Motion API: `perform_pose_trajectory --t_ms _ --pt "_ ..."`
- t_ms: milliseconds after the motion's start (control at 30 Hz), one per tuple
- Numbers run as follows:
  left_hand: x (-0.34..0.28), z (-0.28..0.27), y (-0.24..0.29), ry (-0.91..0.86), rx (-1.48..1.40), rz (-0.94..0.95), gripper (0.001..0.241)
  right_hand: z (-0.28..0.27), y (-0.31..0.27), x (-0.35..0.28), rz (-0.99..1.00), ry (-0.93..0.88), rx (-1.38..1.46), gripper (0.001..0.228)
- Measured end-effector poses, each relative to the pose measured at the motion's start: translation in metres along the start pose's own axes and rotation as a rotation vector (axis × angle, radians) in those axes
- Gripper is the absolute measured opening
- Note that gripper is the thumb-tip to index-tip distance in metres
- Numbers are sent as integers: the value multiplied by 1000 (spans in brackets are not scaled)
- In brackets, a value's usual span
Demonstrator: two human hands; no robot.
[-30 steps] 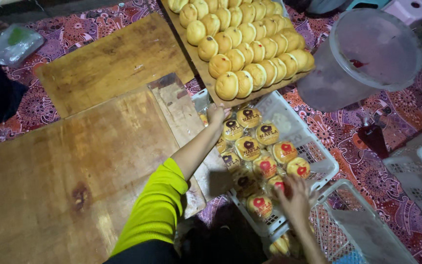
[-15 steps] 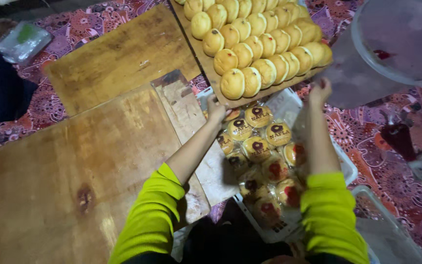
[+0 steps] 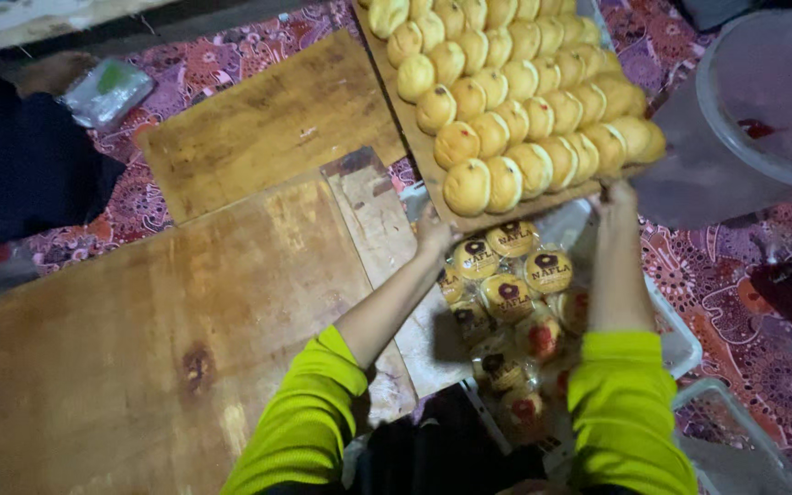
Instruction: The person sits on the floor and repeatedly picks up small round buns from a wooden board, places them into clear plastic bags, and sets the filled bags into a white plastic crate. The person also moves a large wooden board filled with buns to a different location on the floor.
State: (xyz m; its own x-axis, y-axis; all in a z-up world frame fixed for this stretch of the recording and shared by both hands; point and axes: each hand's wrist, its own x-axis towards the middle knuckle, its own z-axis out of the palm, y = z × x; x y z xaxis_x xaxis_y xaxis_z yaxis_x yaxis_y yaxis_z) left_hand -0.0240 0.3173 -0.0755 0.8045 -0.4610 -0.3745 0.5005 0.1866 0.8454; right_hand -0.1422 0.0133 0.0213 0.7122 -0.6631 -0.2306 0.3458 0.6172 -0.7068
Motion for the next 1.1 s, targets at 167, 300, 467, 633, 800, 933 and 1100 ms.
perform_pose_trajectory --t_ms 167,300,467,633,800,933,1100 --pt "-76 1 5 -59 -19 -72 64 -30 -12 -50 1 50 -24 43" --pt "-127 -4 2 -133 -48 -15 72 -70 -11 -87 -81 149 -249 44" --pt "-163 -32 -6 -163 -36 -42 75 -86 3 -131 -128 198 -206 40" --pt "-177 -65 -27 -102 6 -85 61 -93 36 -174 -35 208 17 41" --pt "-195 -98 -31 -119 33 -89 49 -91 52 -225 -18 250 25 38" --pt "-208 -133 -18 -97 62 -126 50 -87 70 -255 -37 326 -142 35" --pt "-223 -176 -10 -81 51 -119 48 -76 106 -295 69 365 -68 30"
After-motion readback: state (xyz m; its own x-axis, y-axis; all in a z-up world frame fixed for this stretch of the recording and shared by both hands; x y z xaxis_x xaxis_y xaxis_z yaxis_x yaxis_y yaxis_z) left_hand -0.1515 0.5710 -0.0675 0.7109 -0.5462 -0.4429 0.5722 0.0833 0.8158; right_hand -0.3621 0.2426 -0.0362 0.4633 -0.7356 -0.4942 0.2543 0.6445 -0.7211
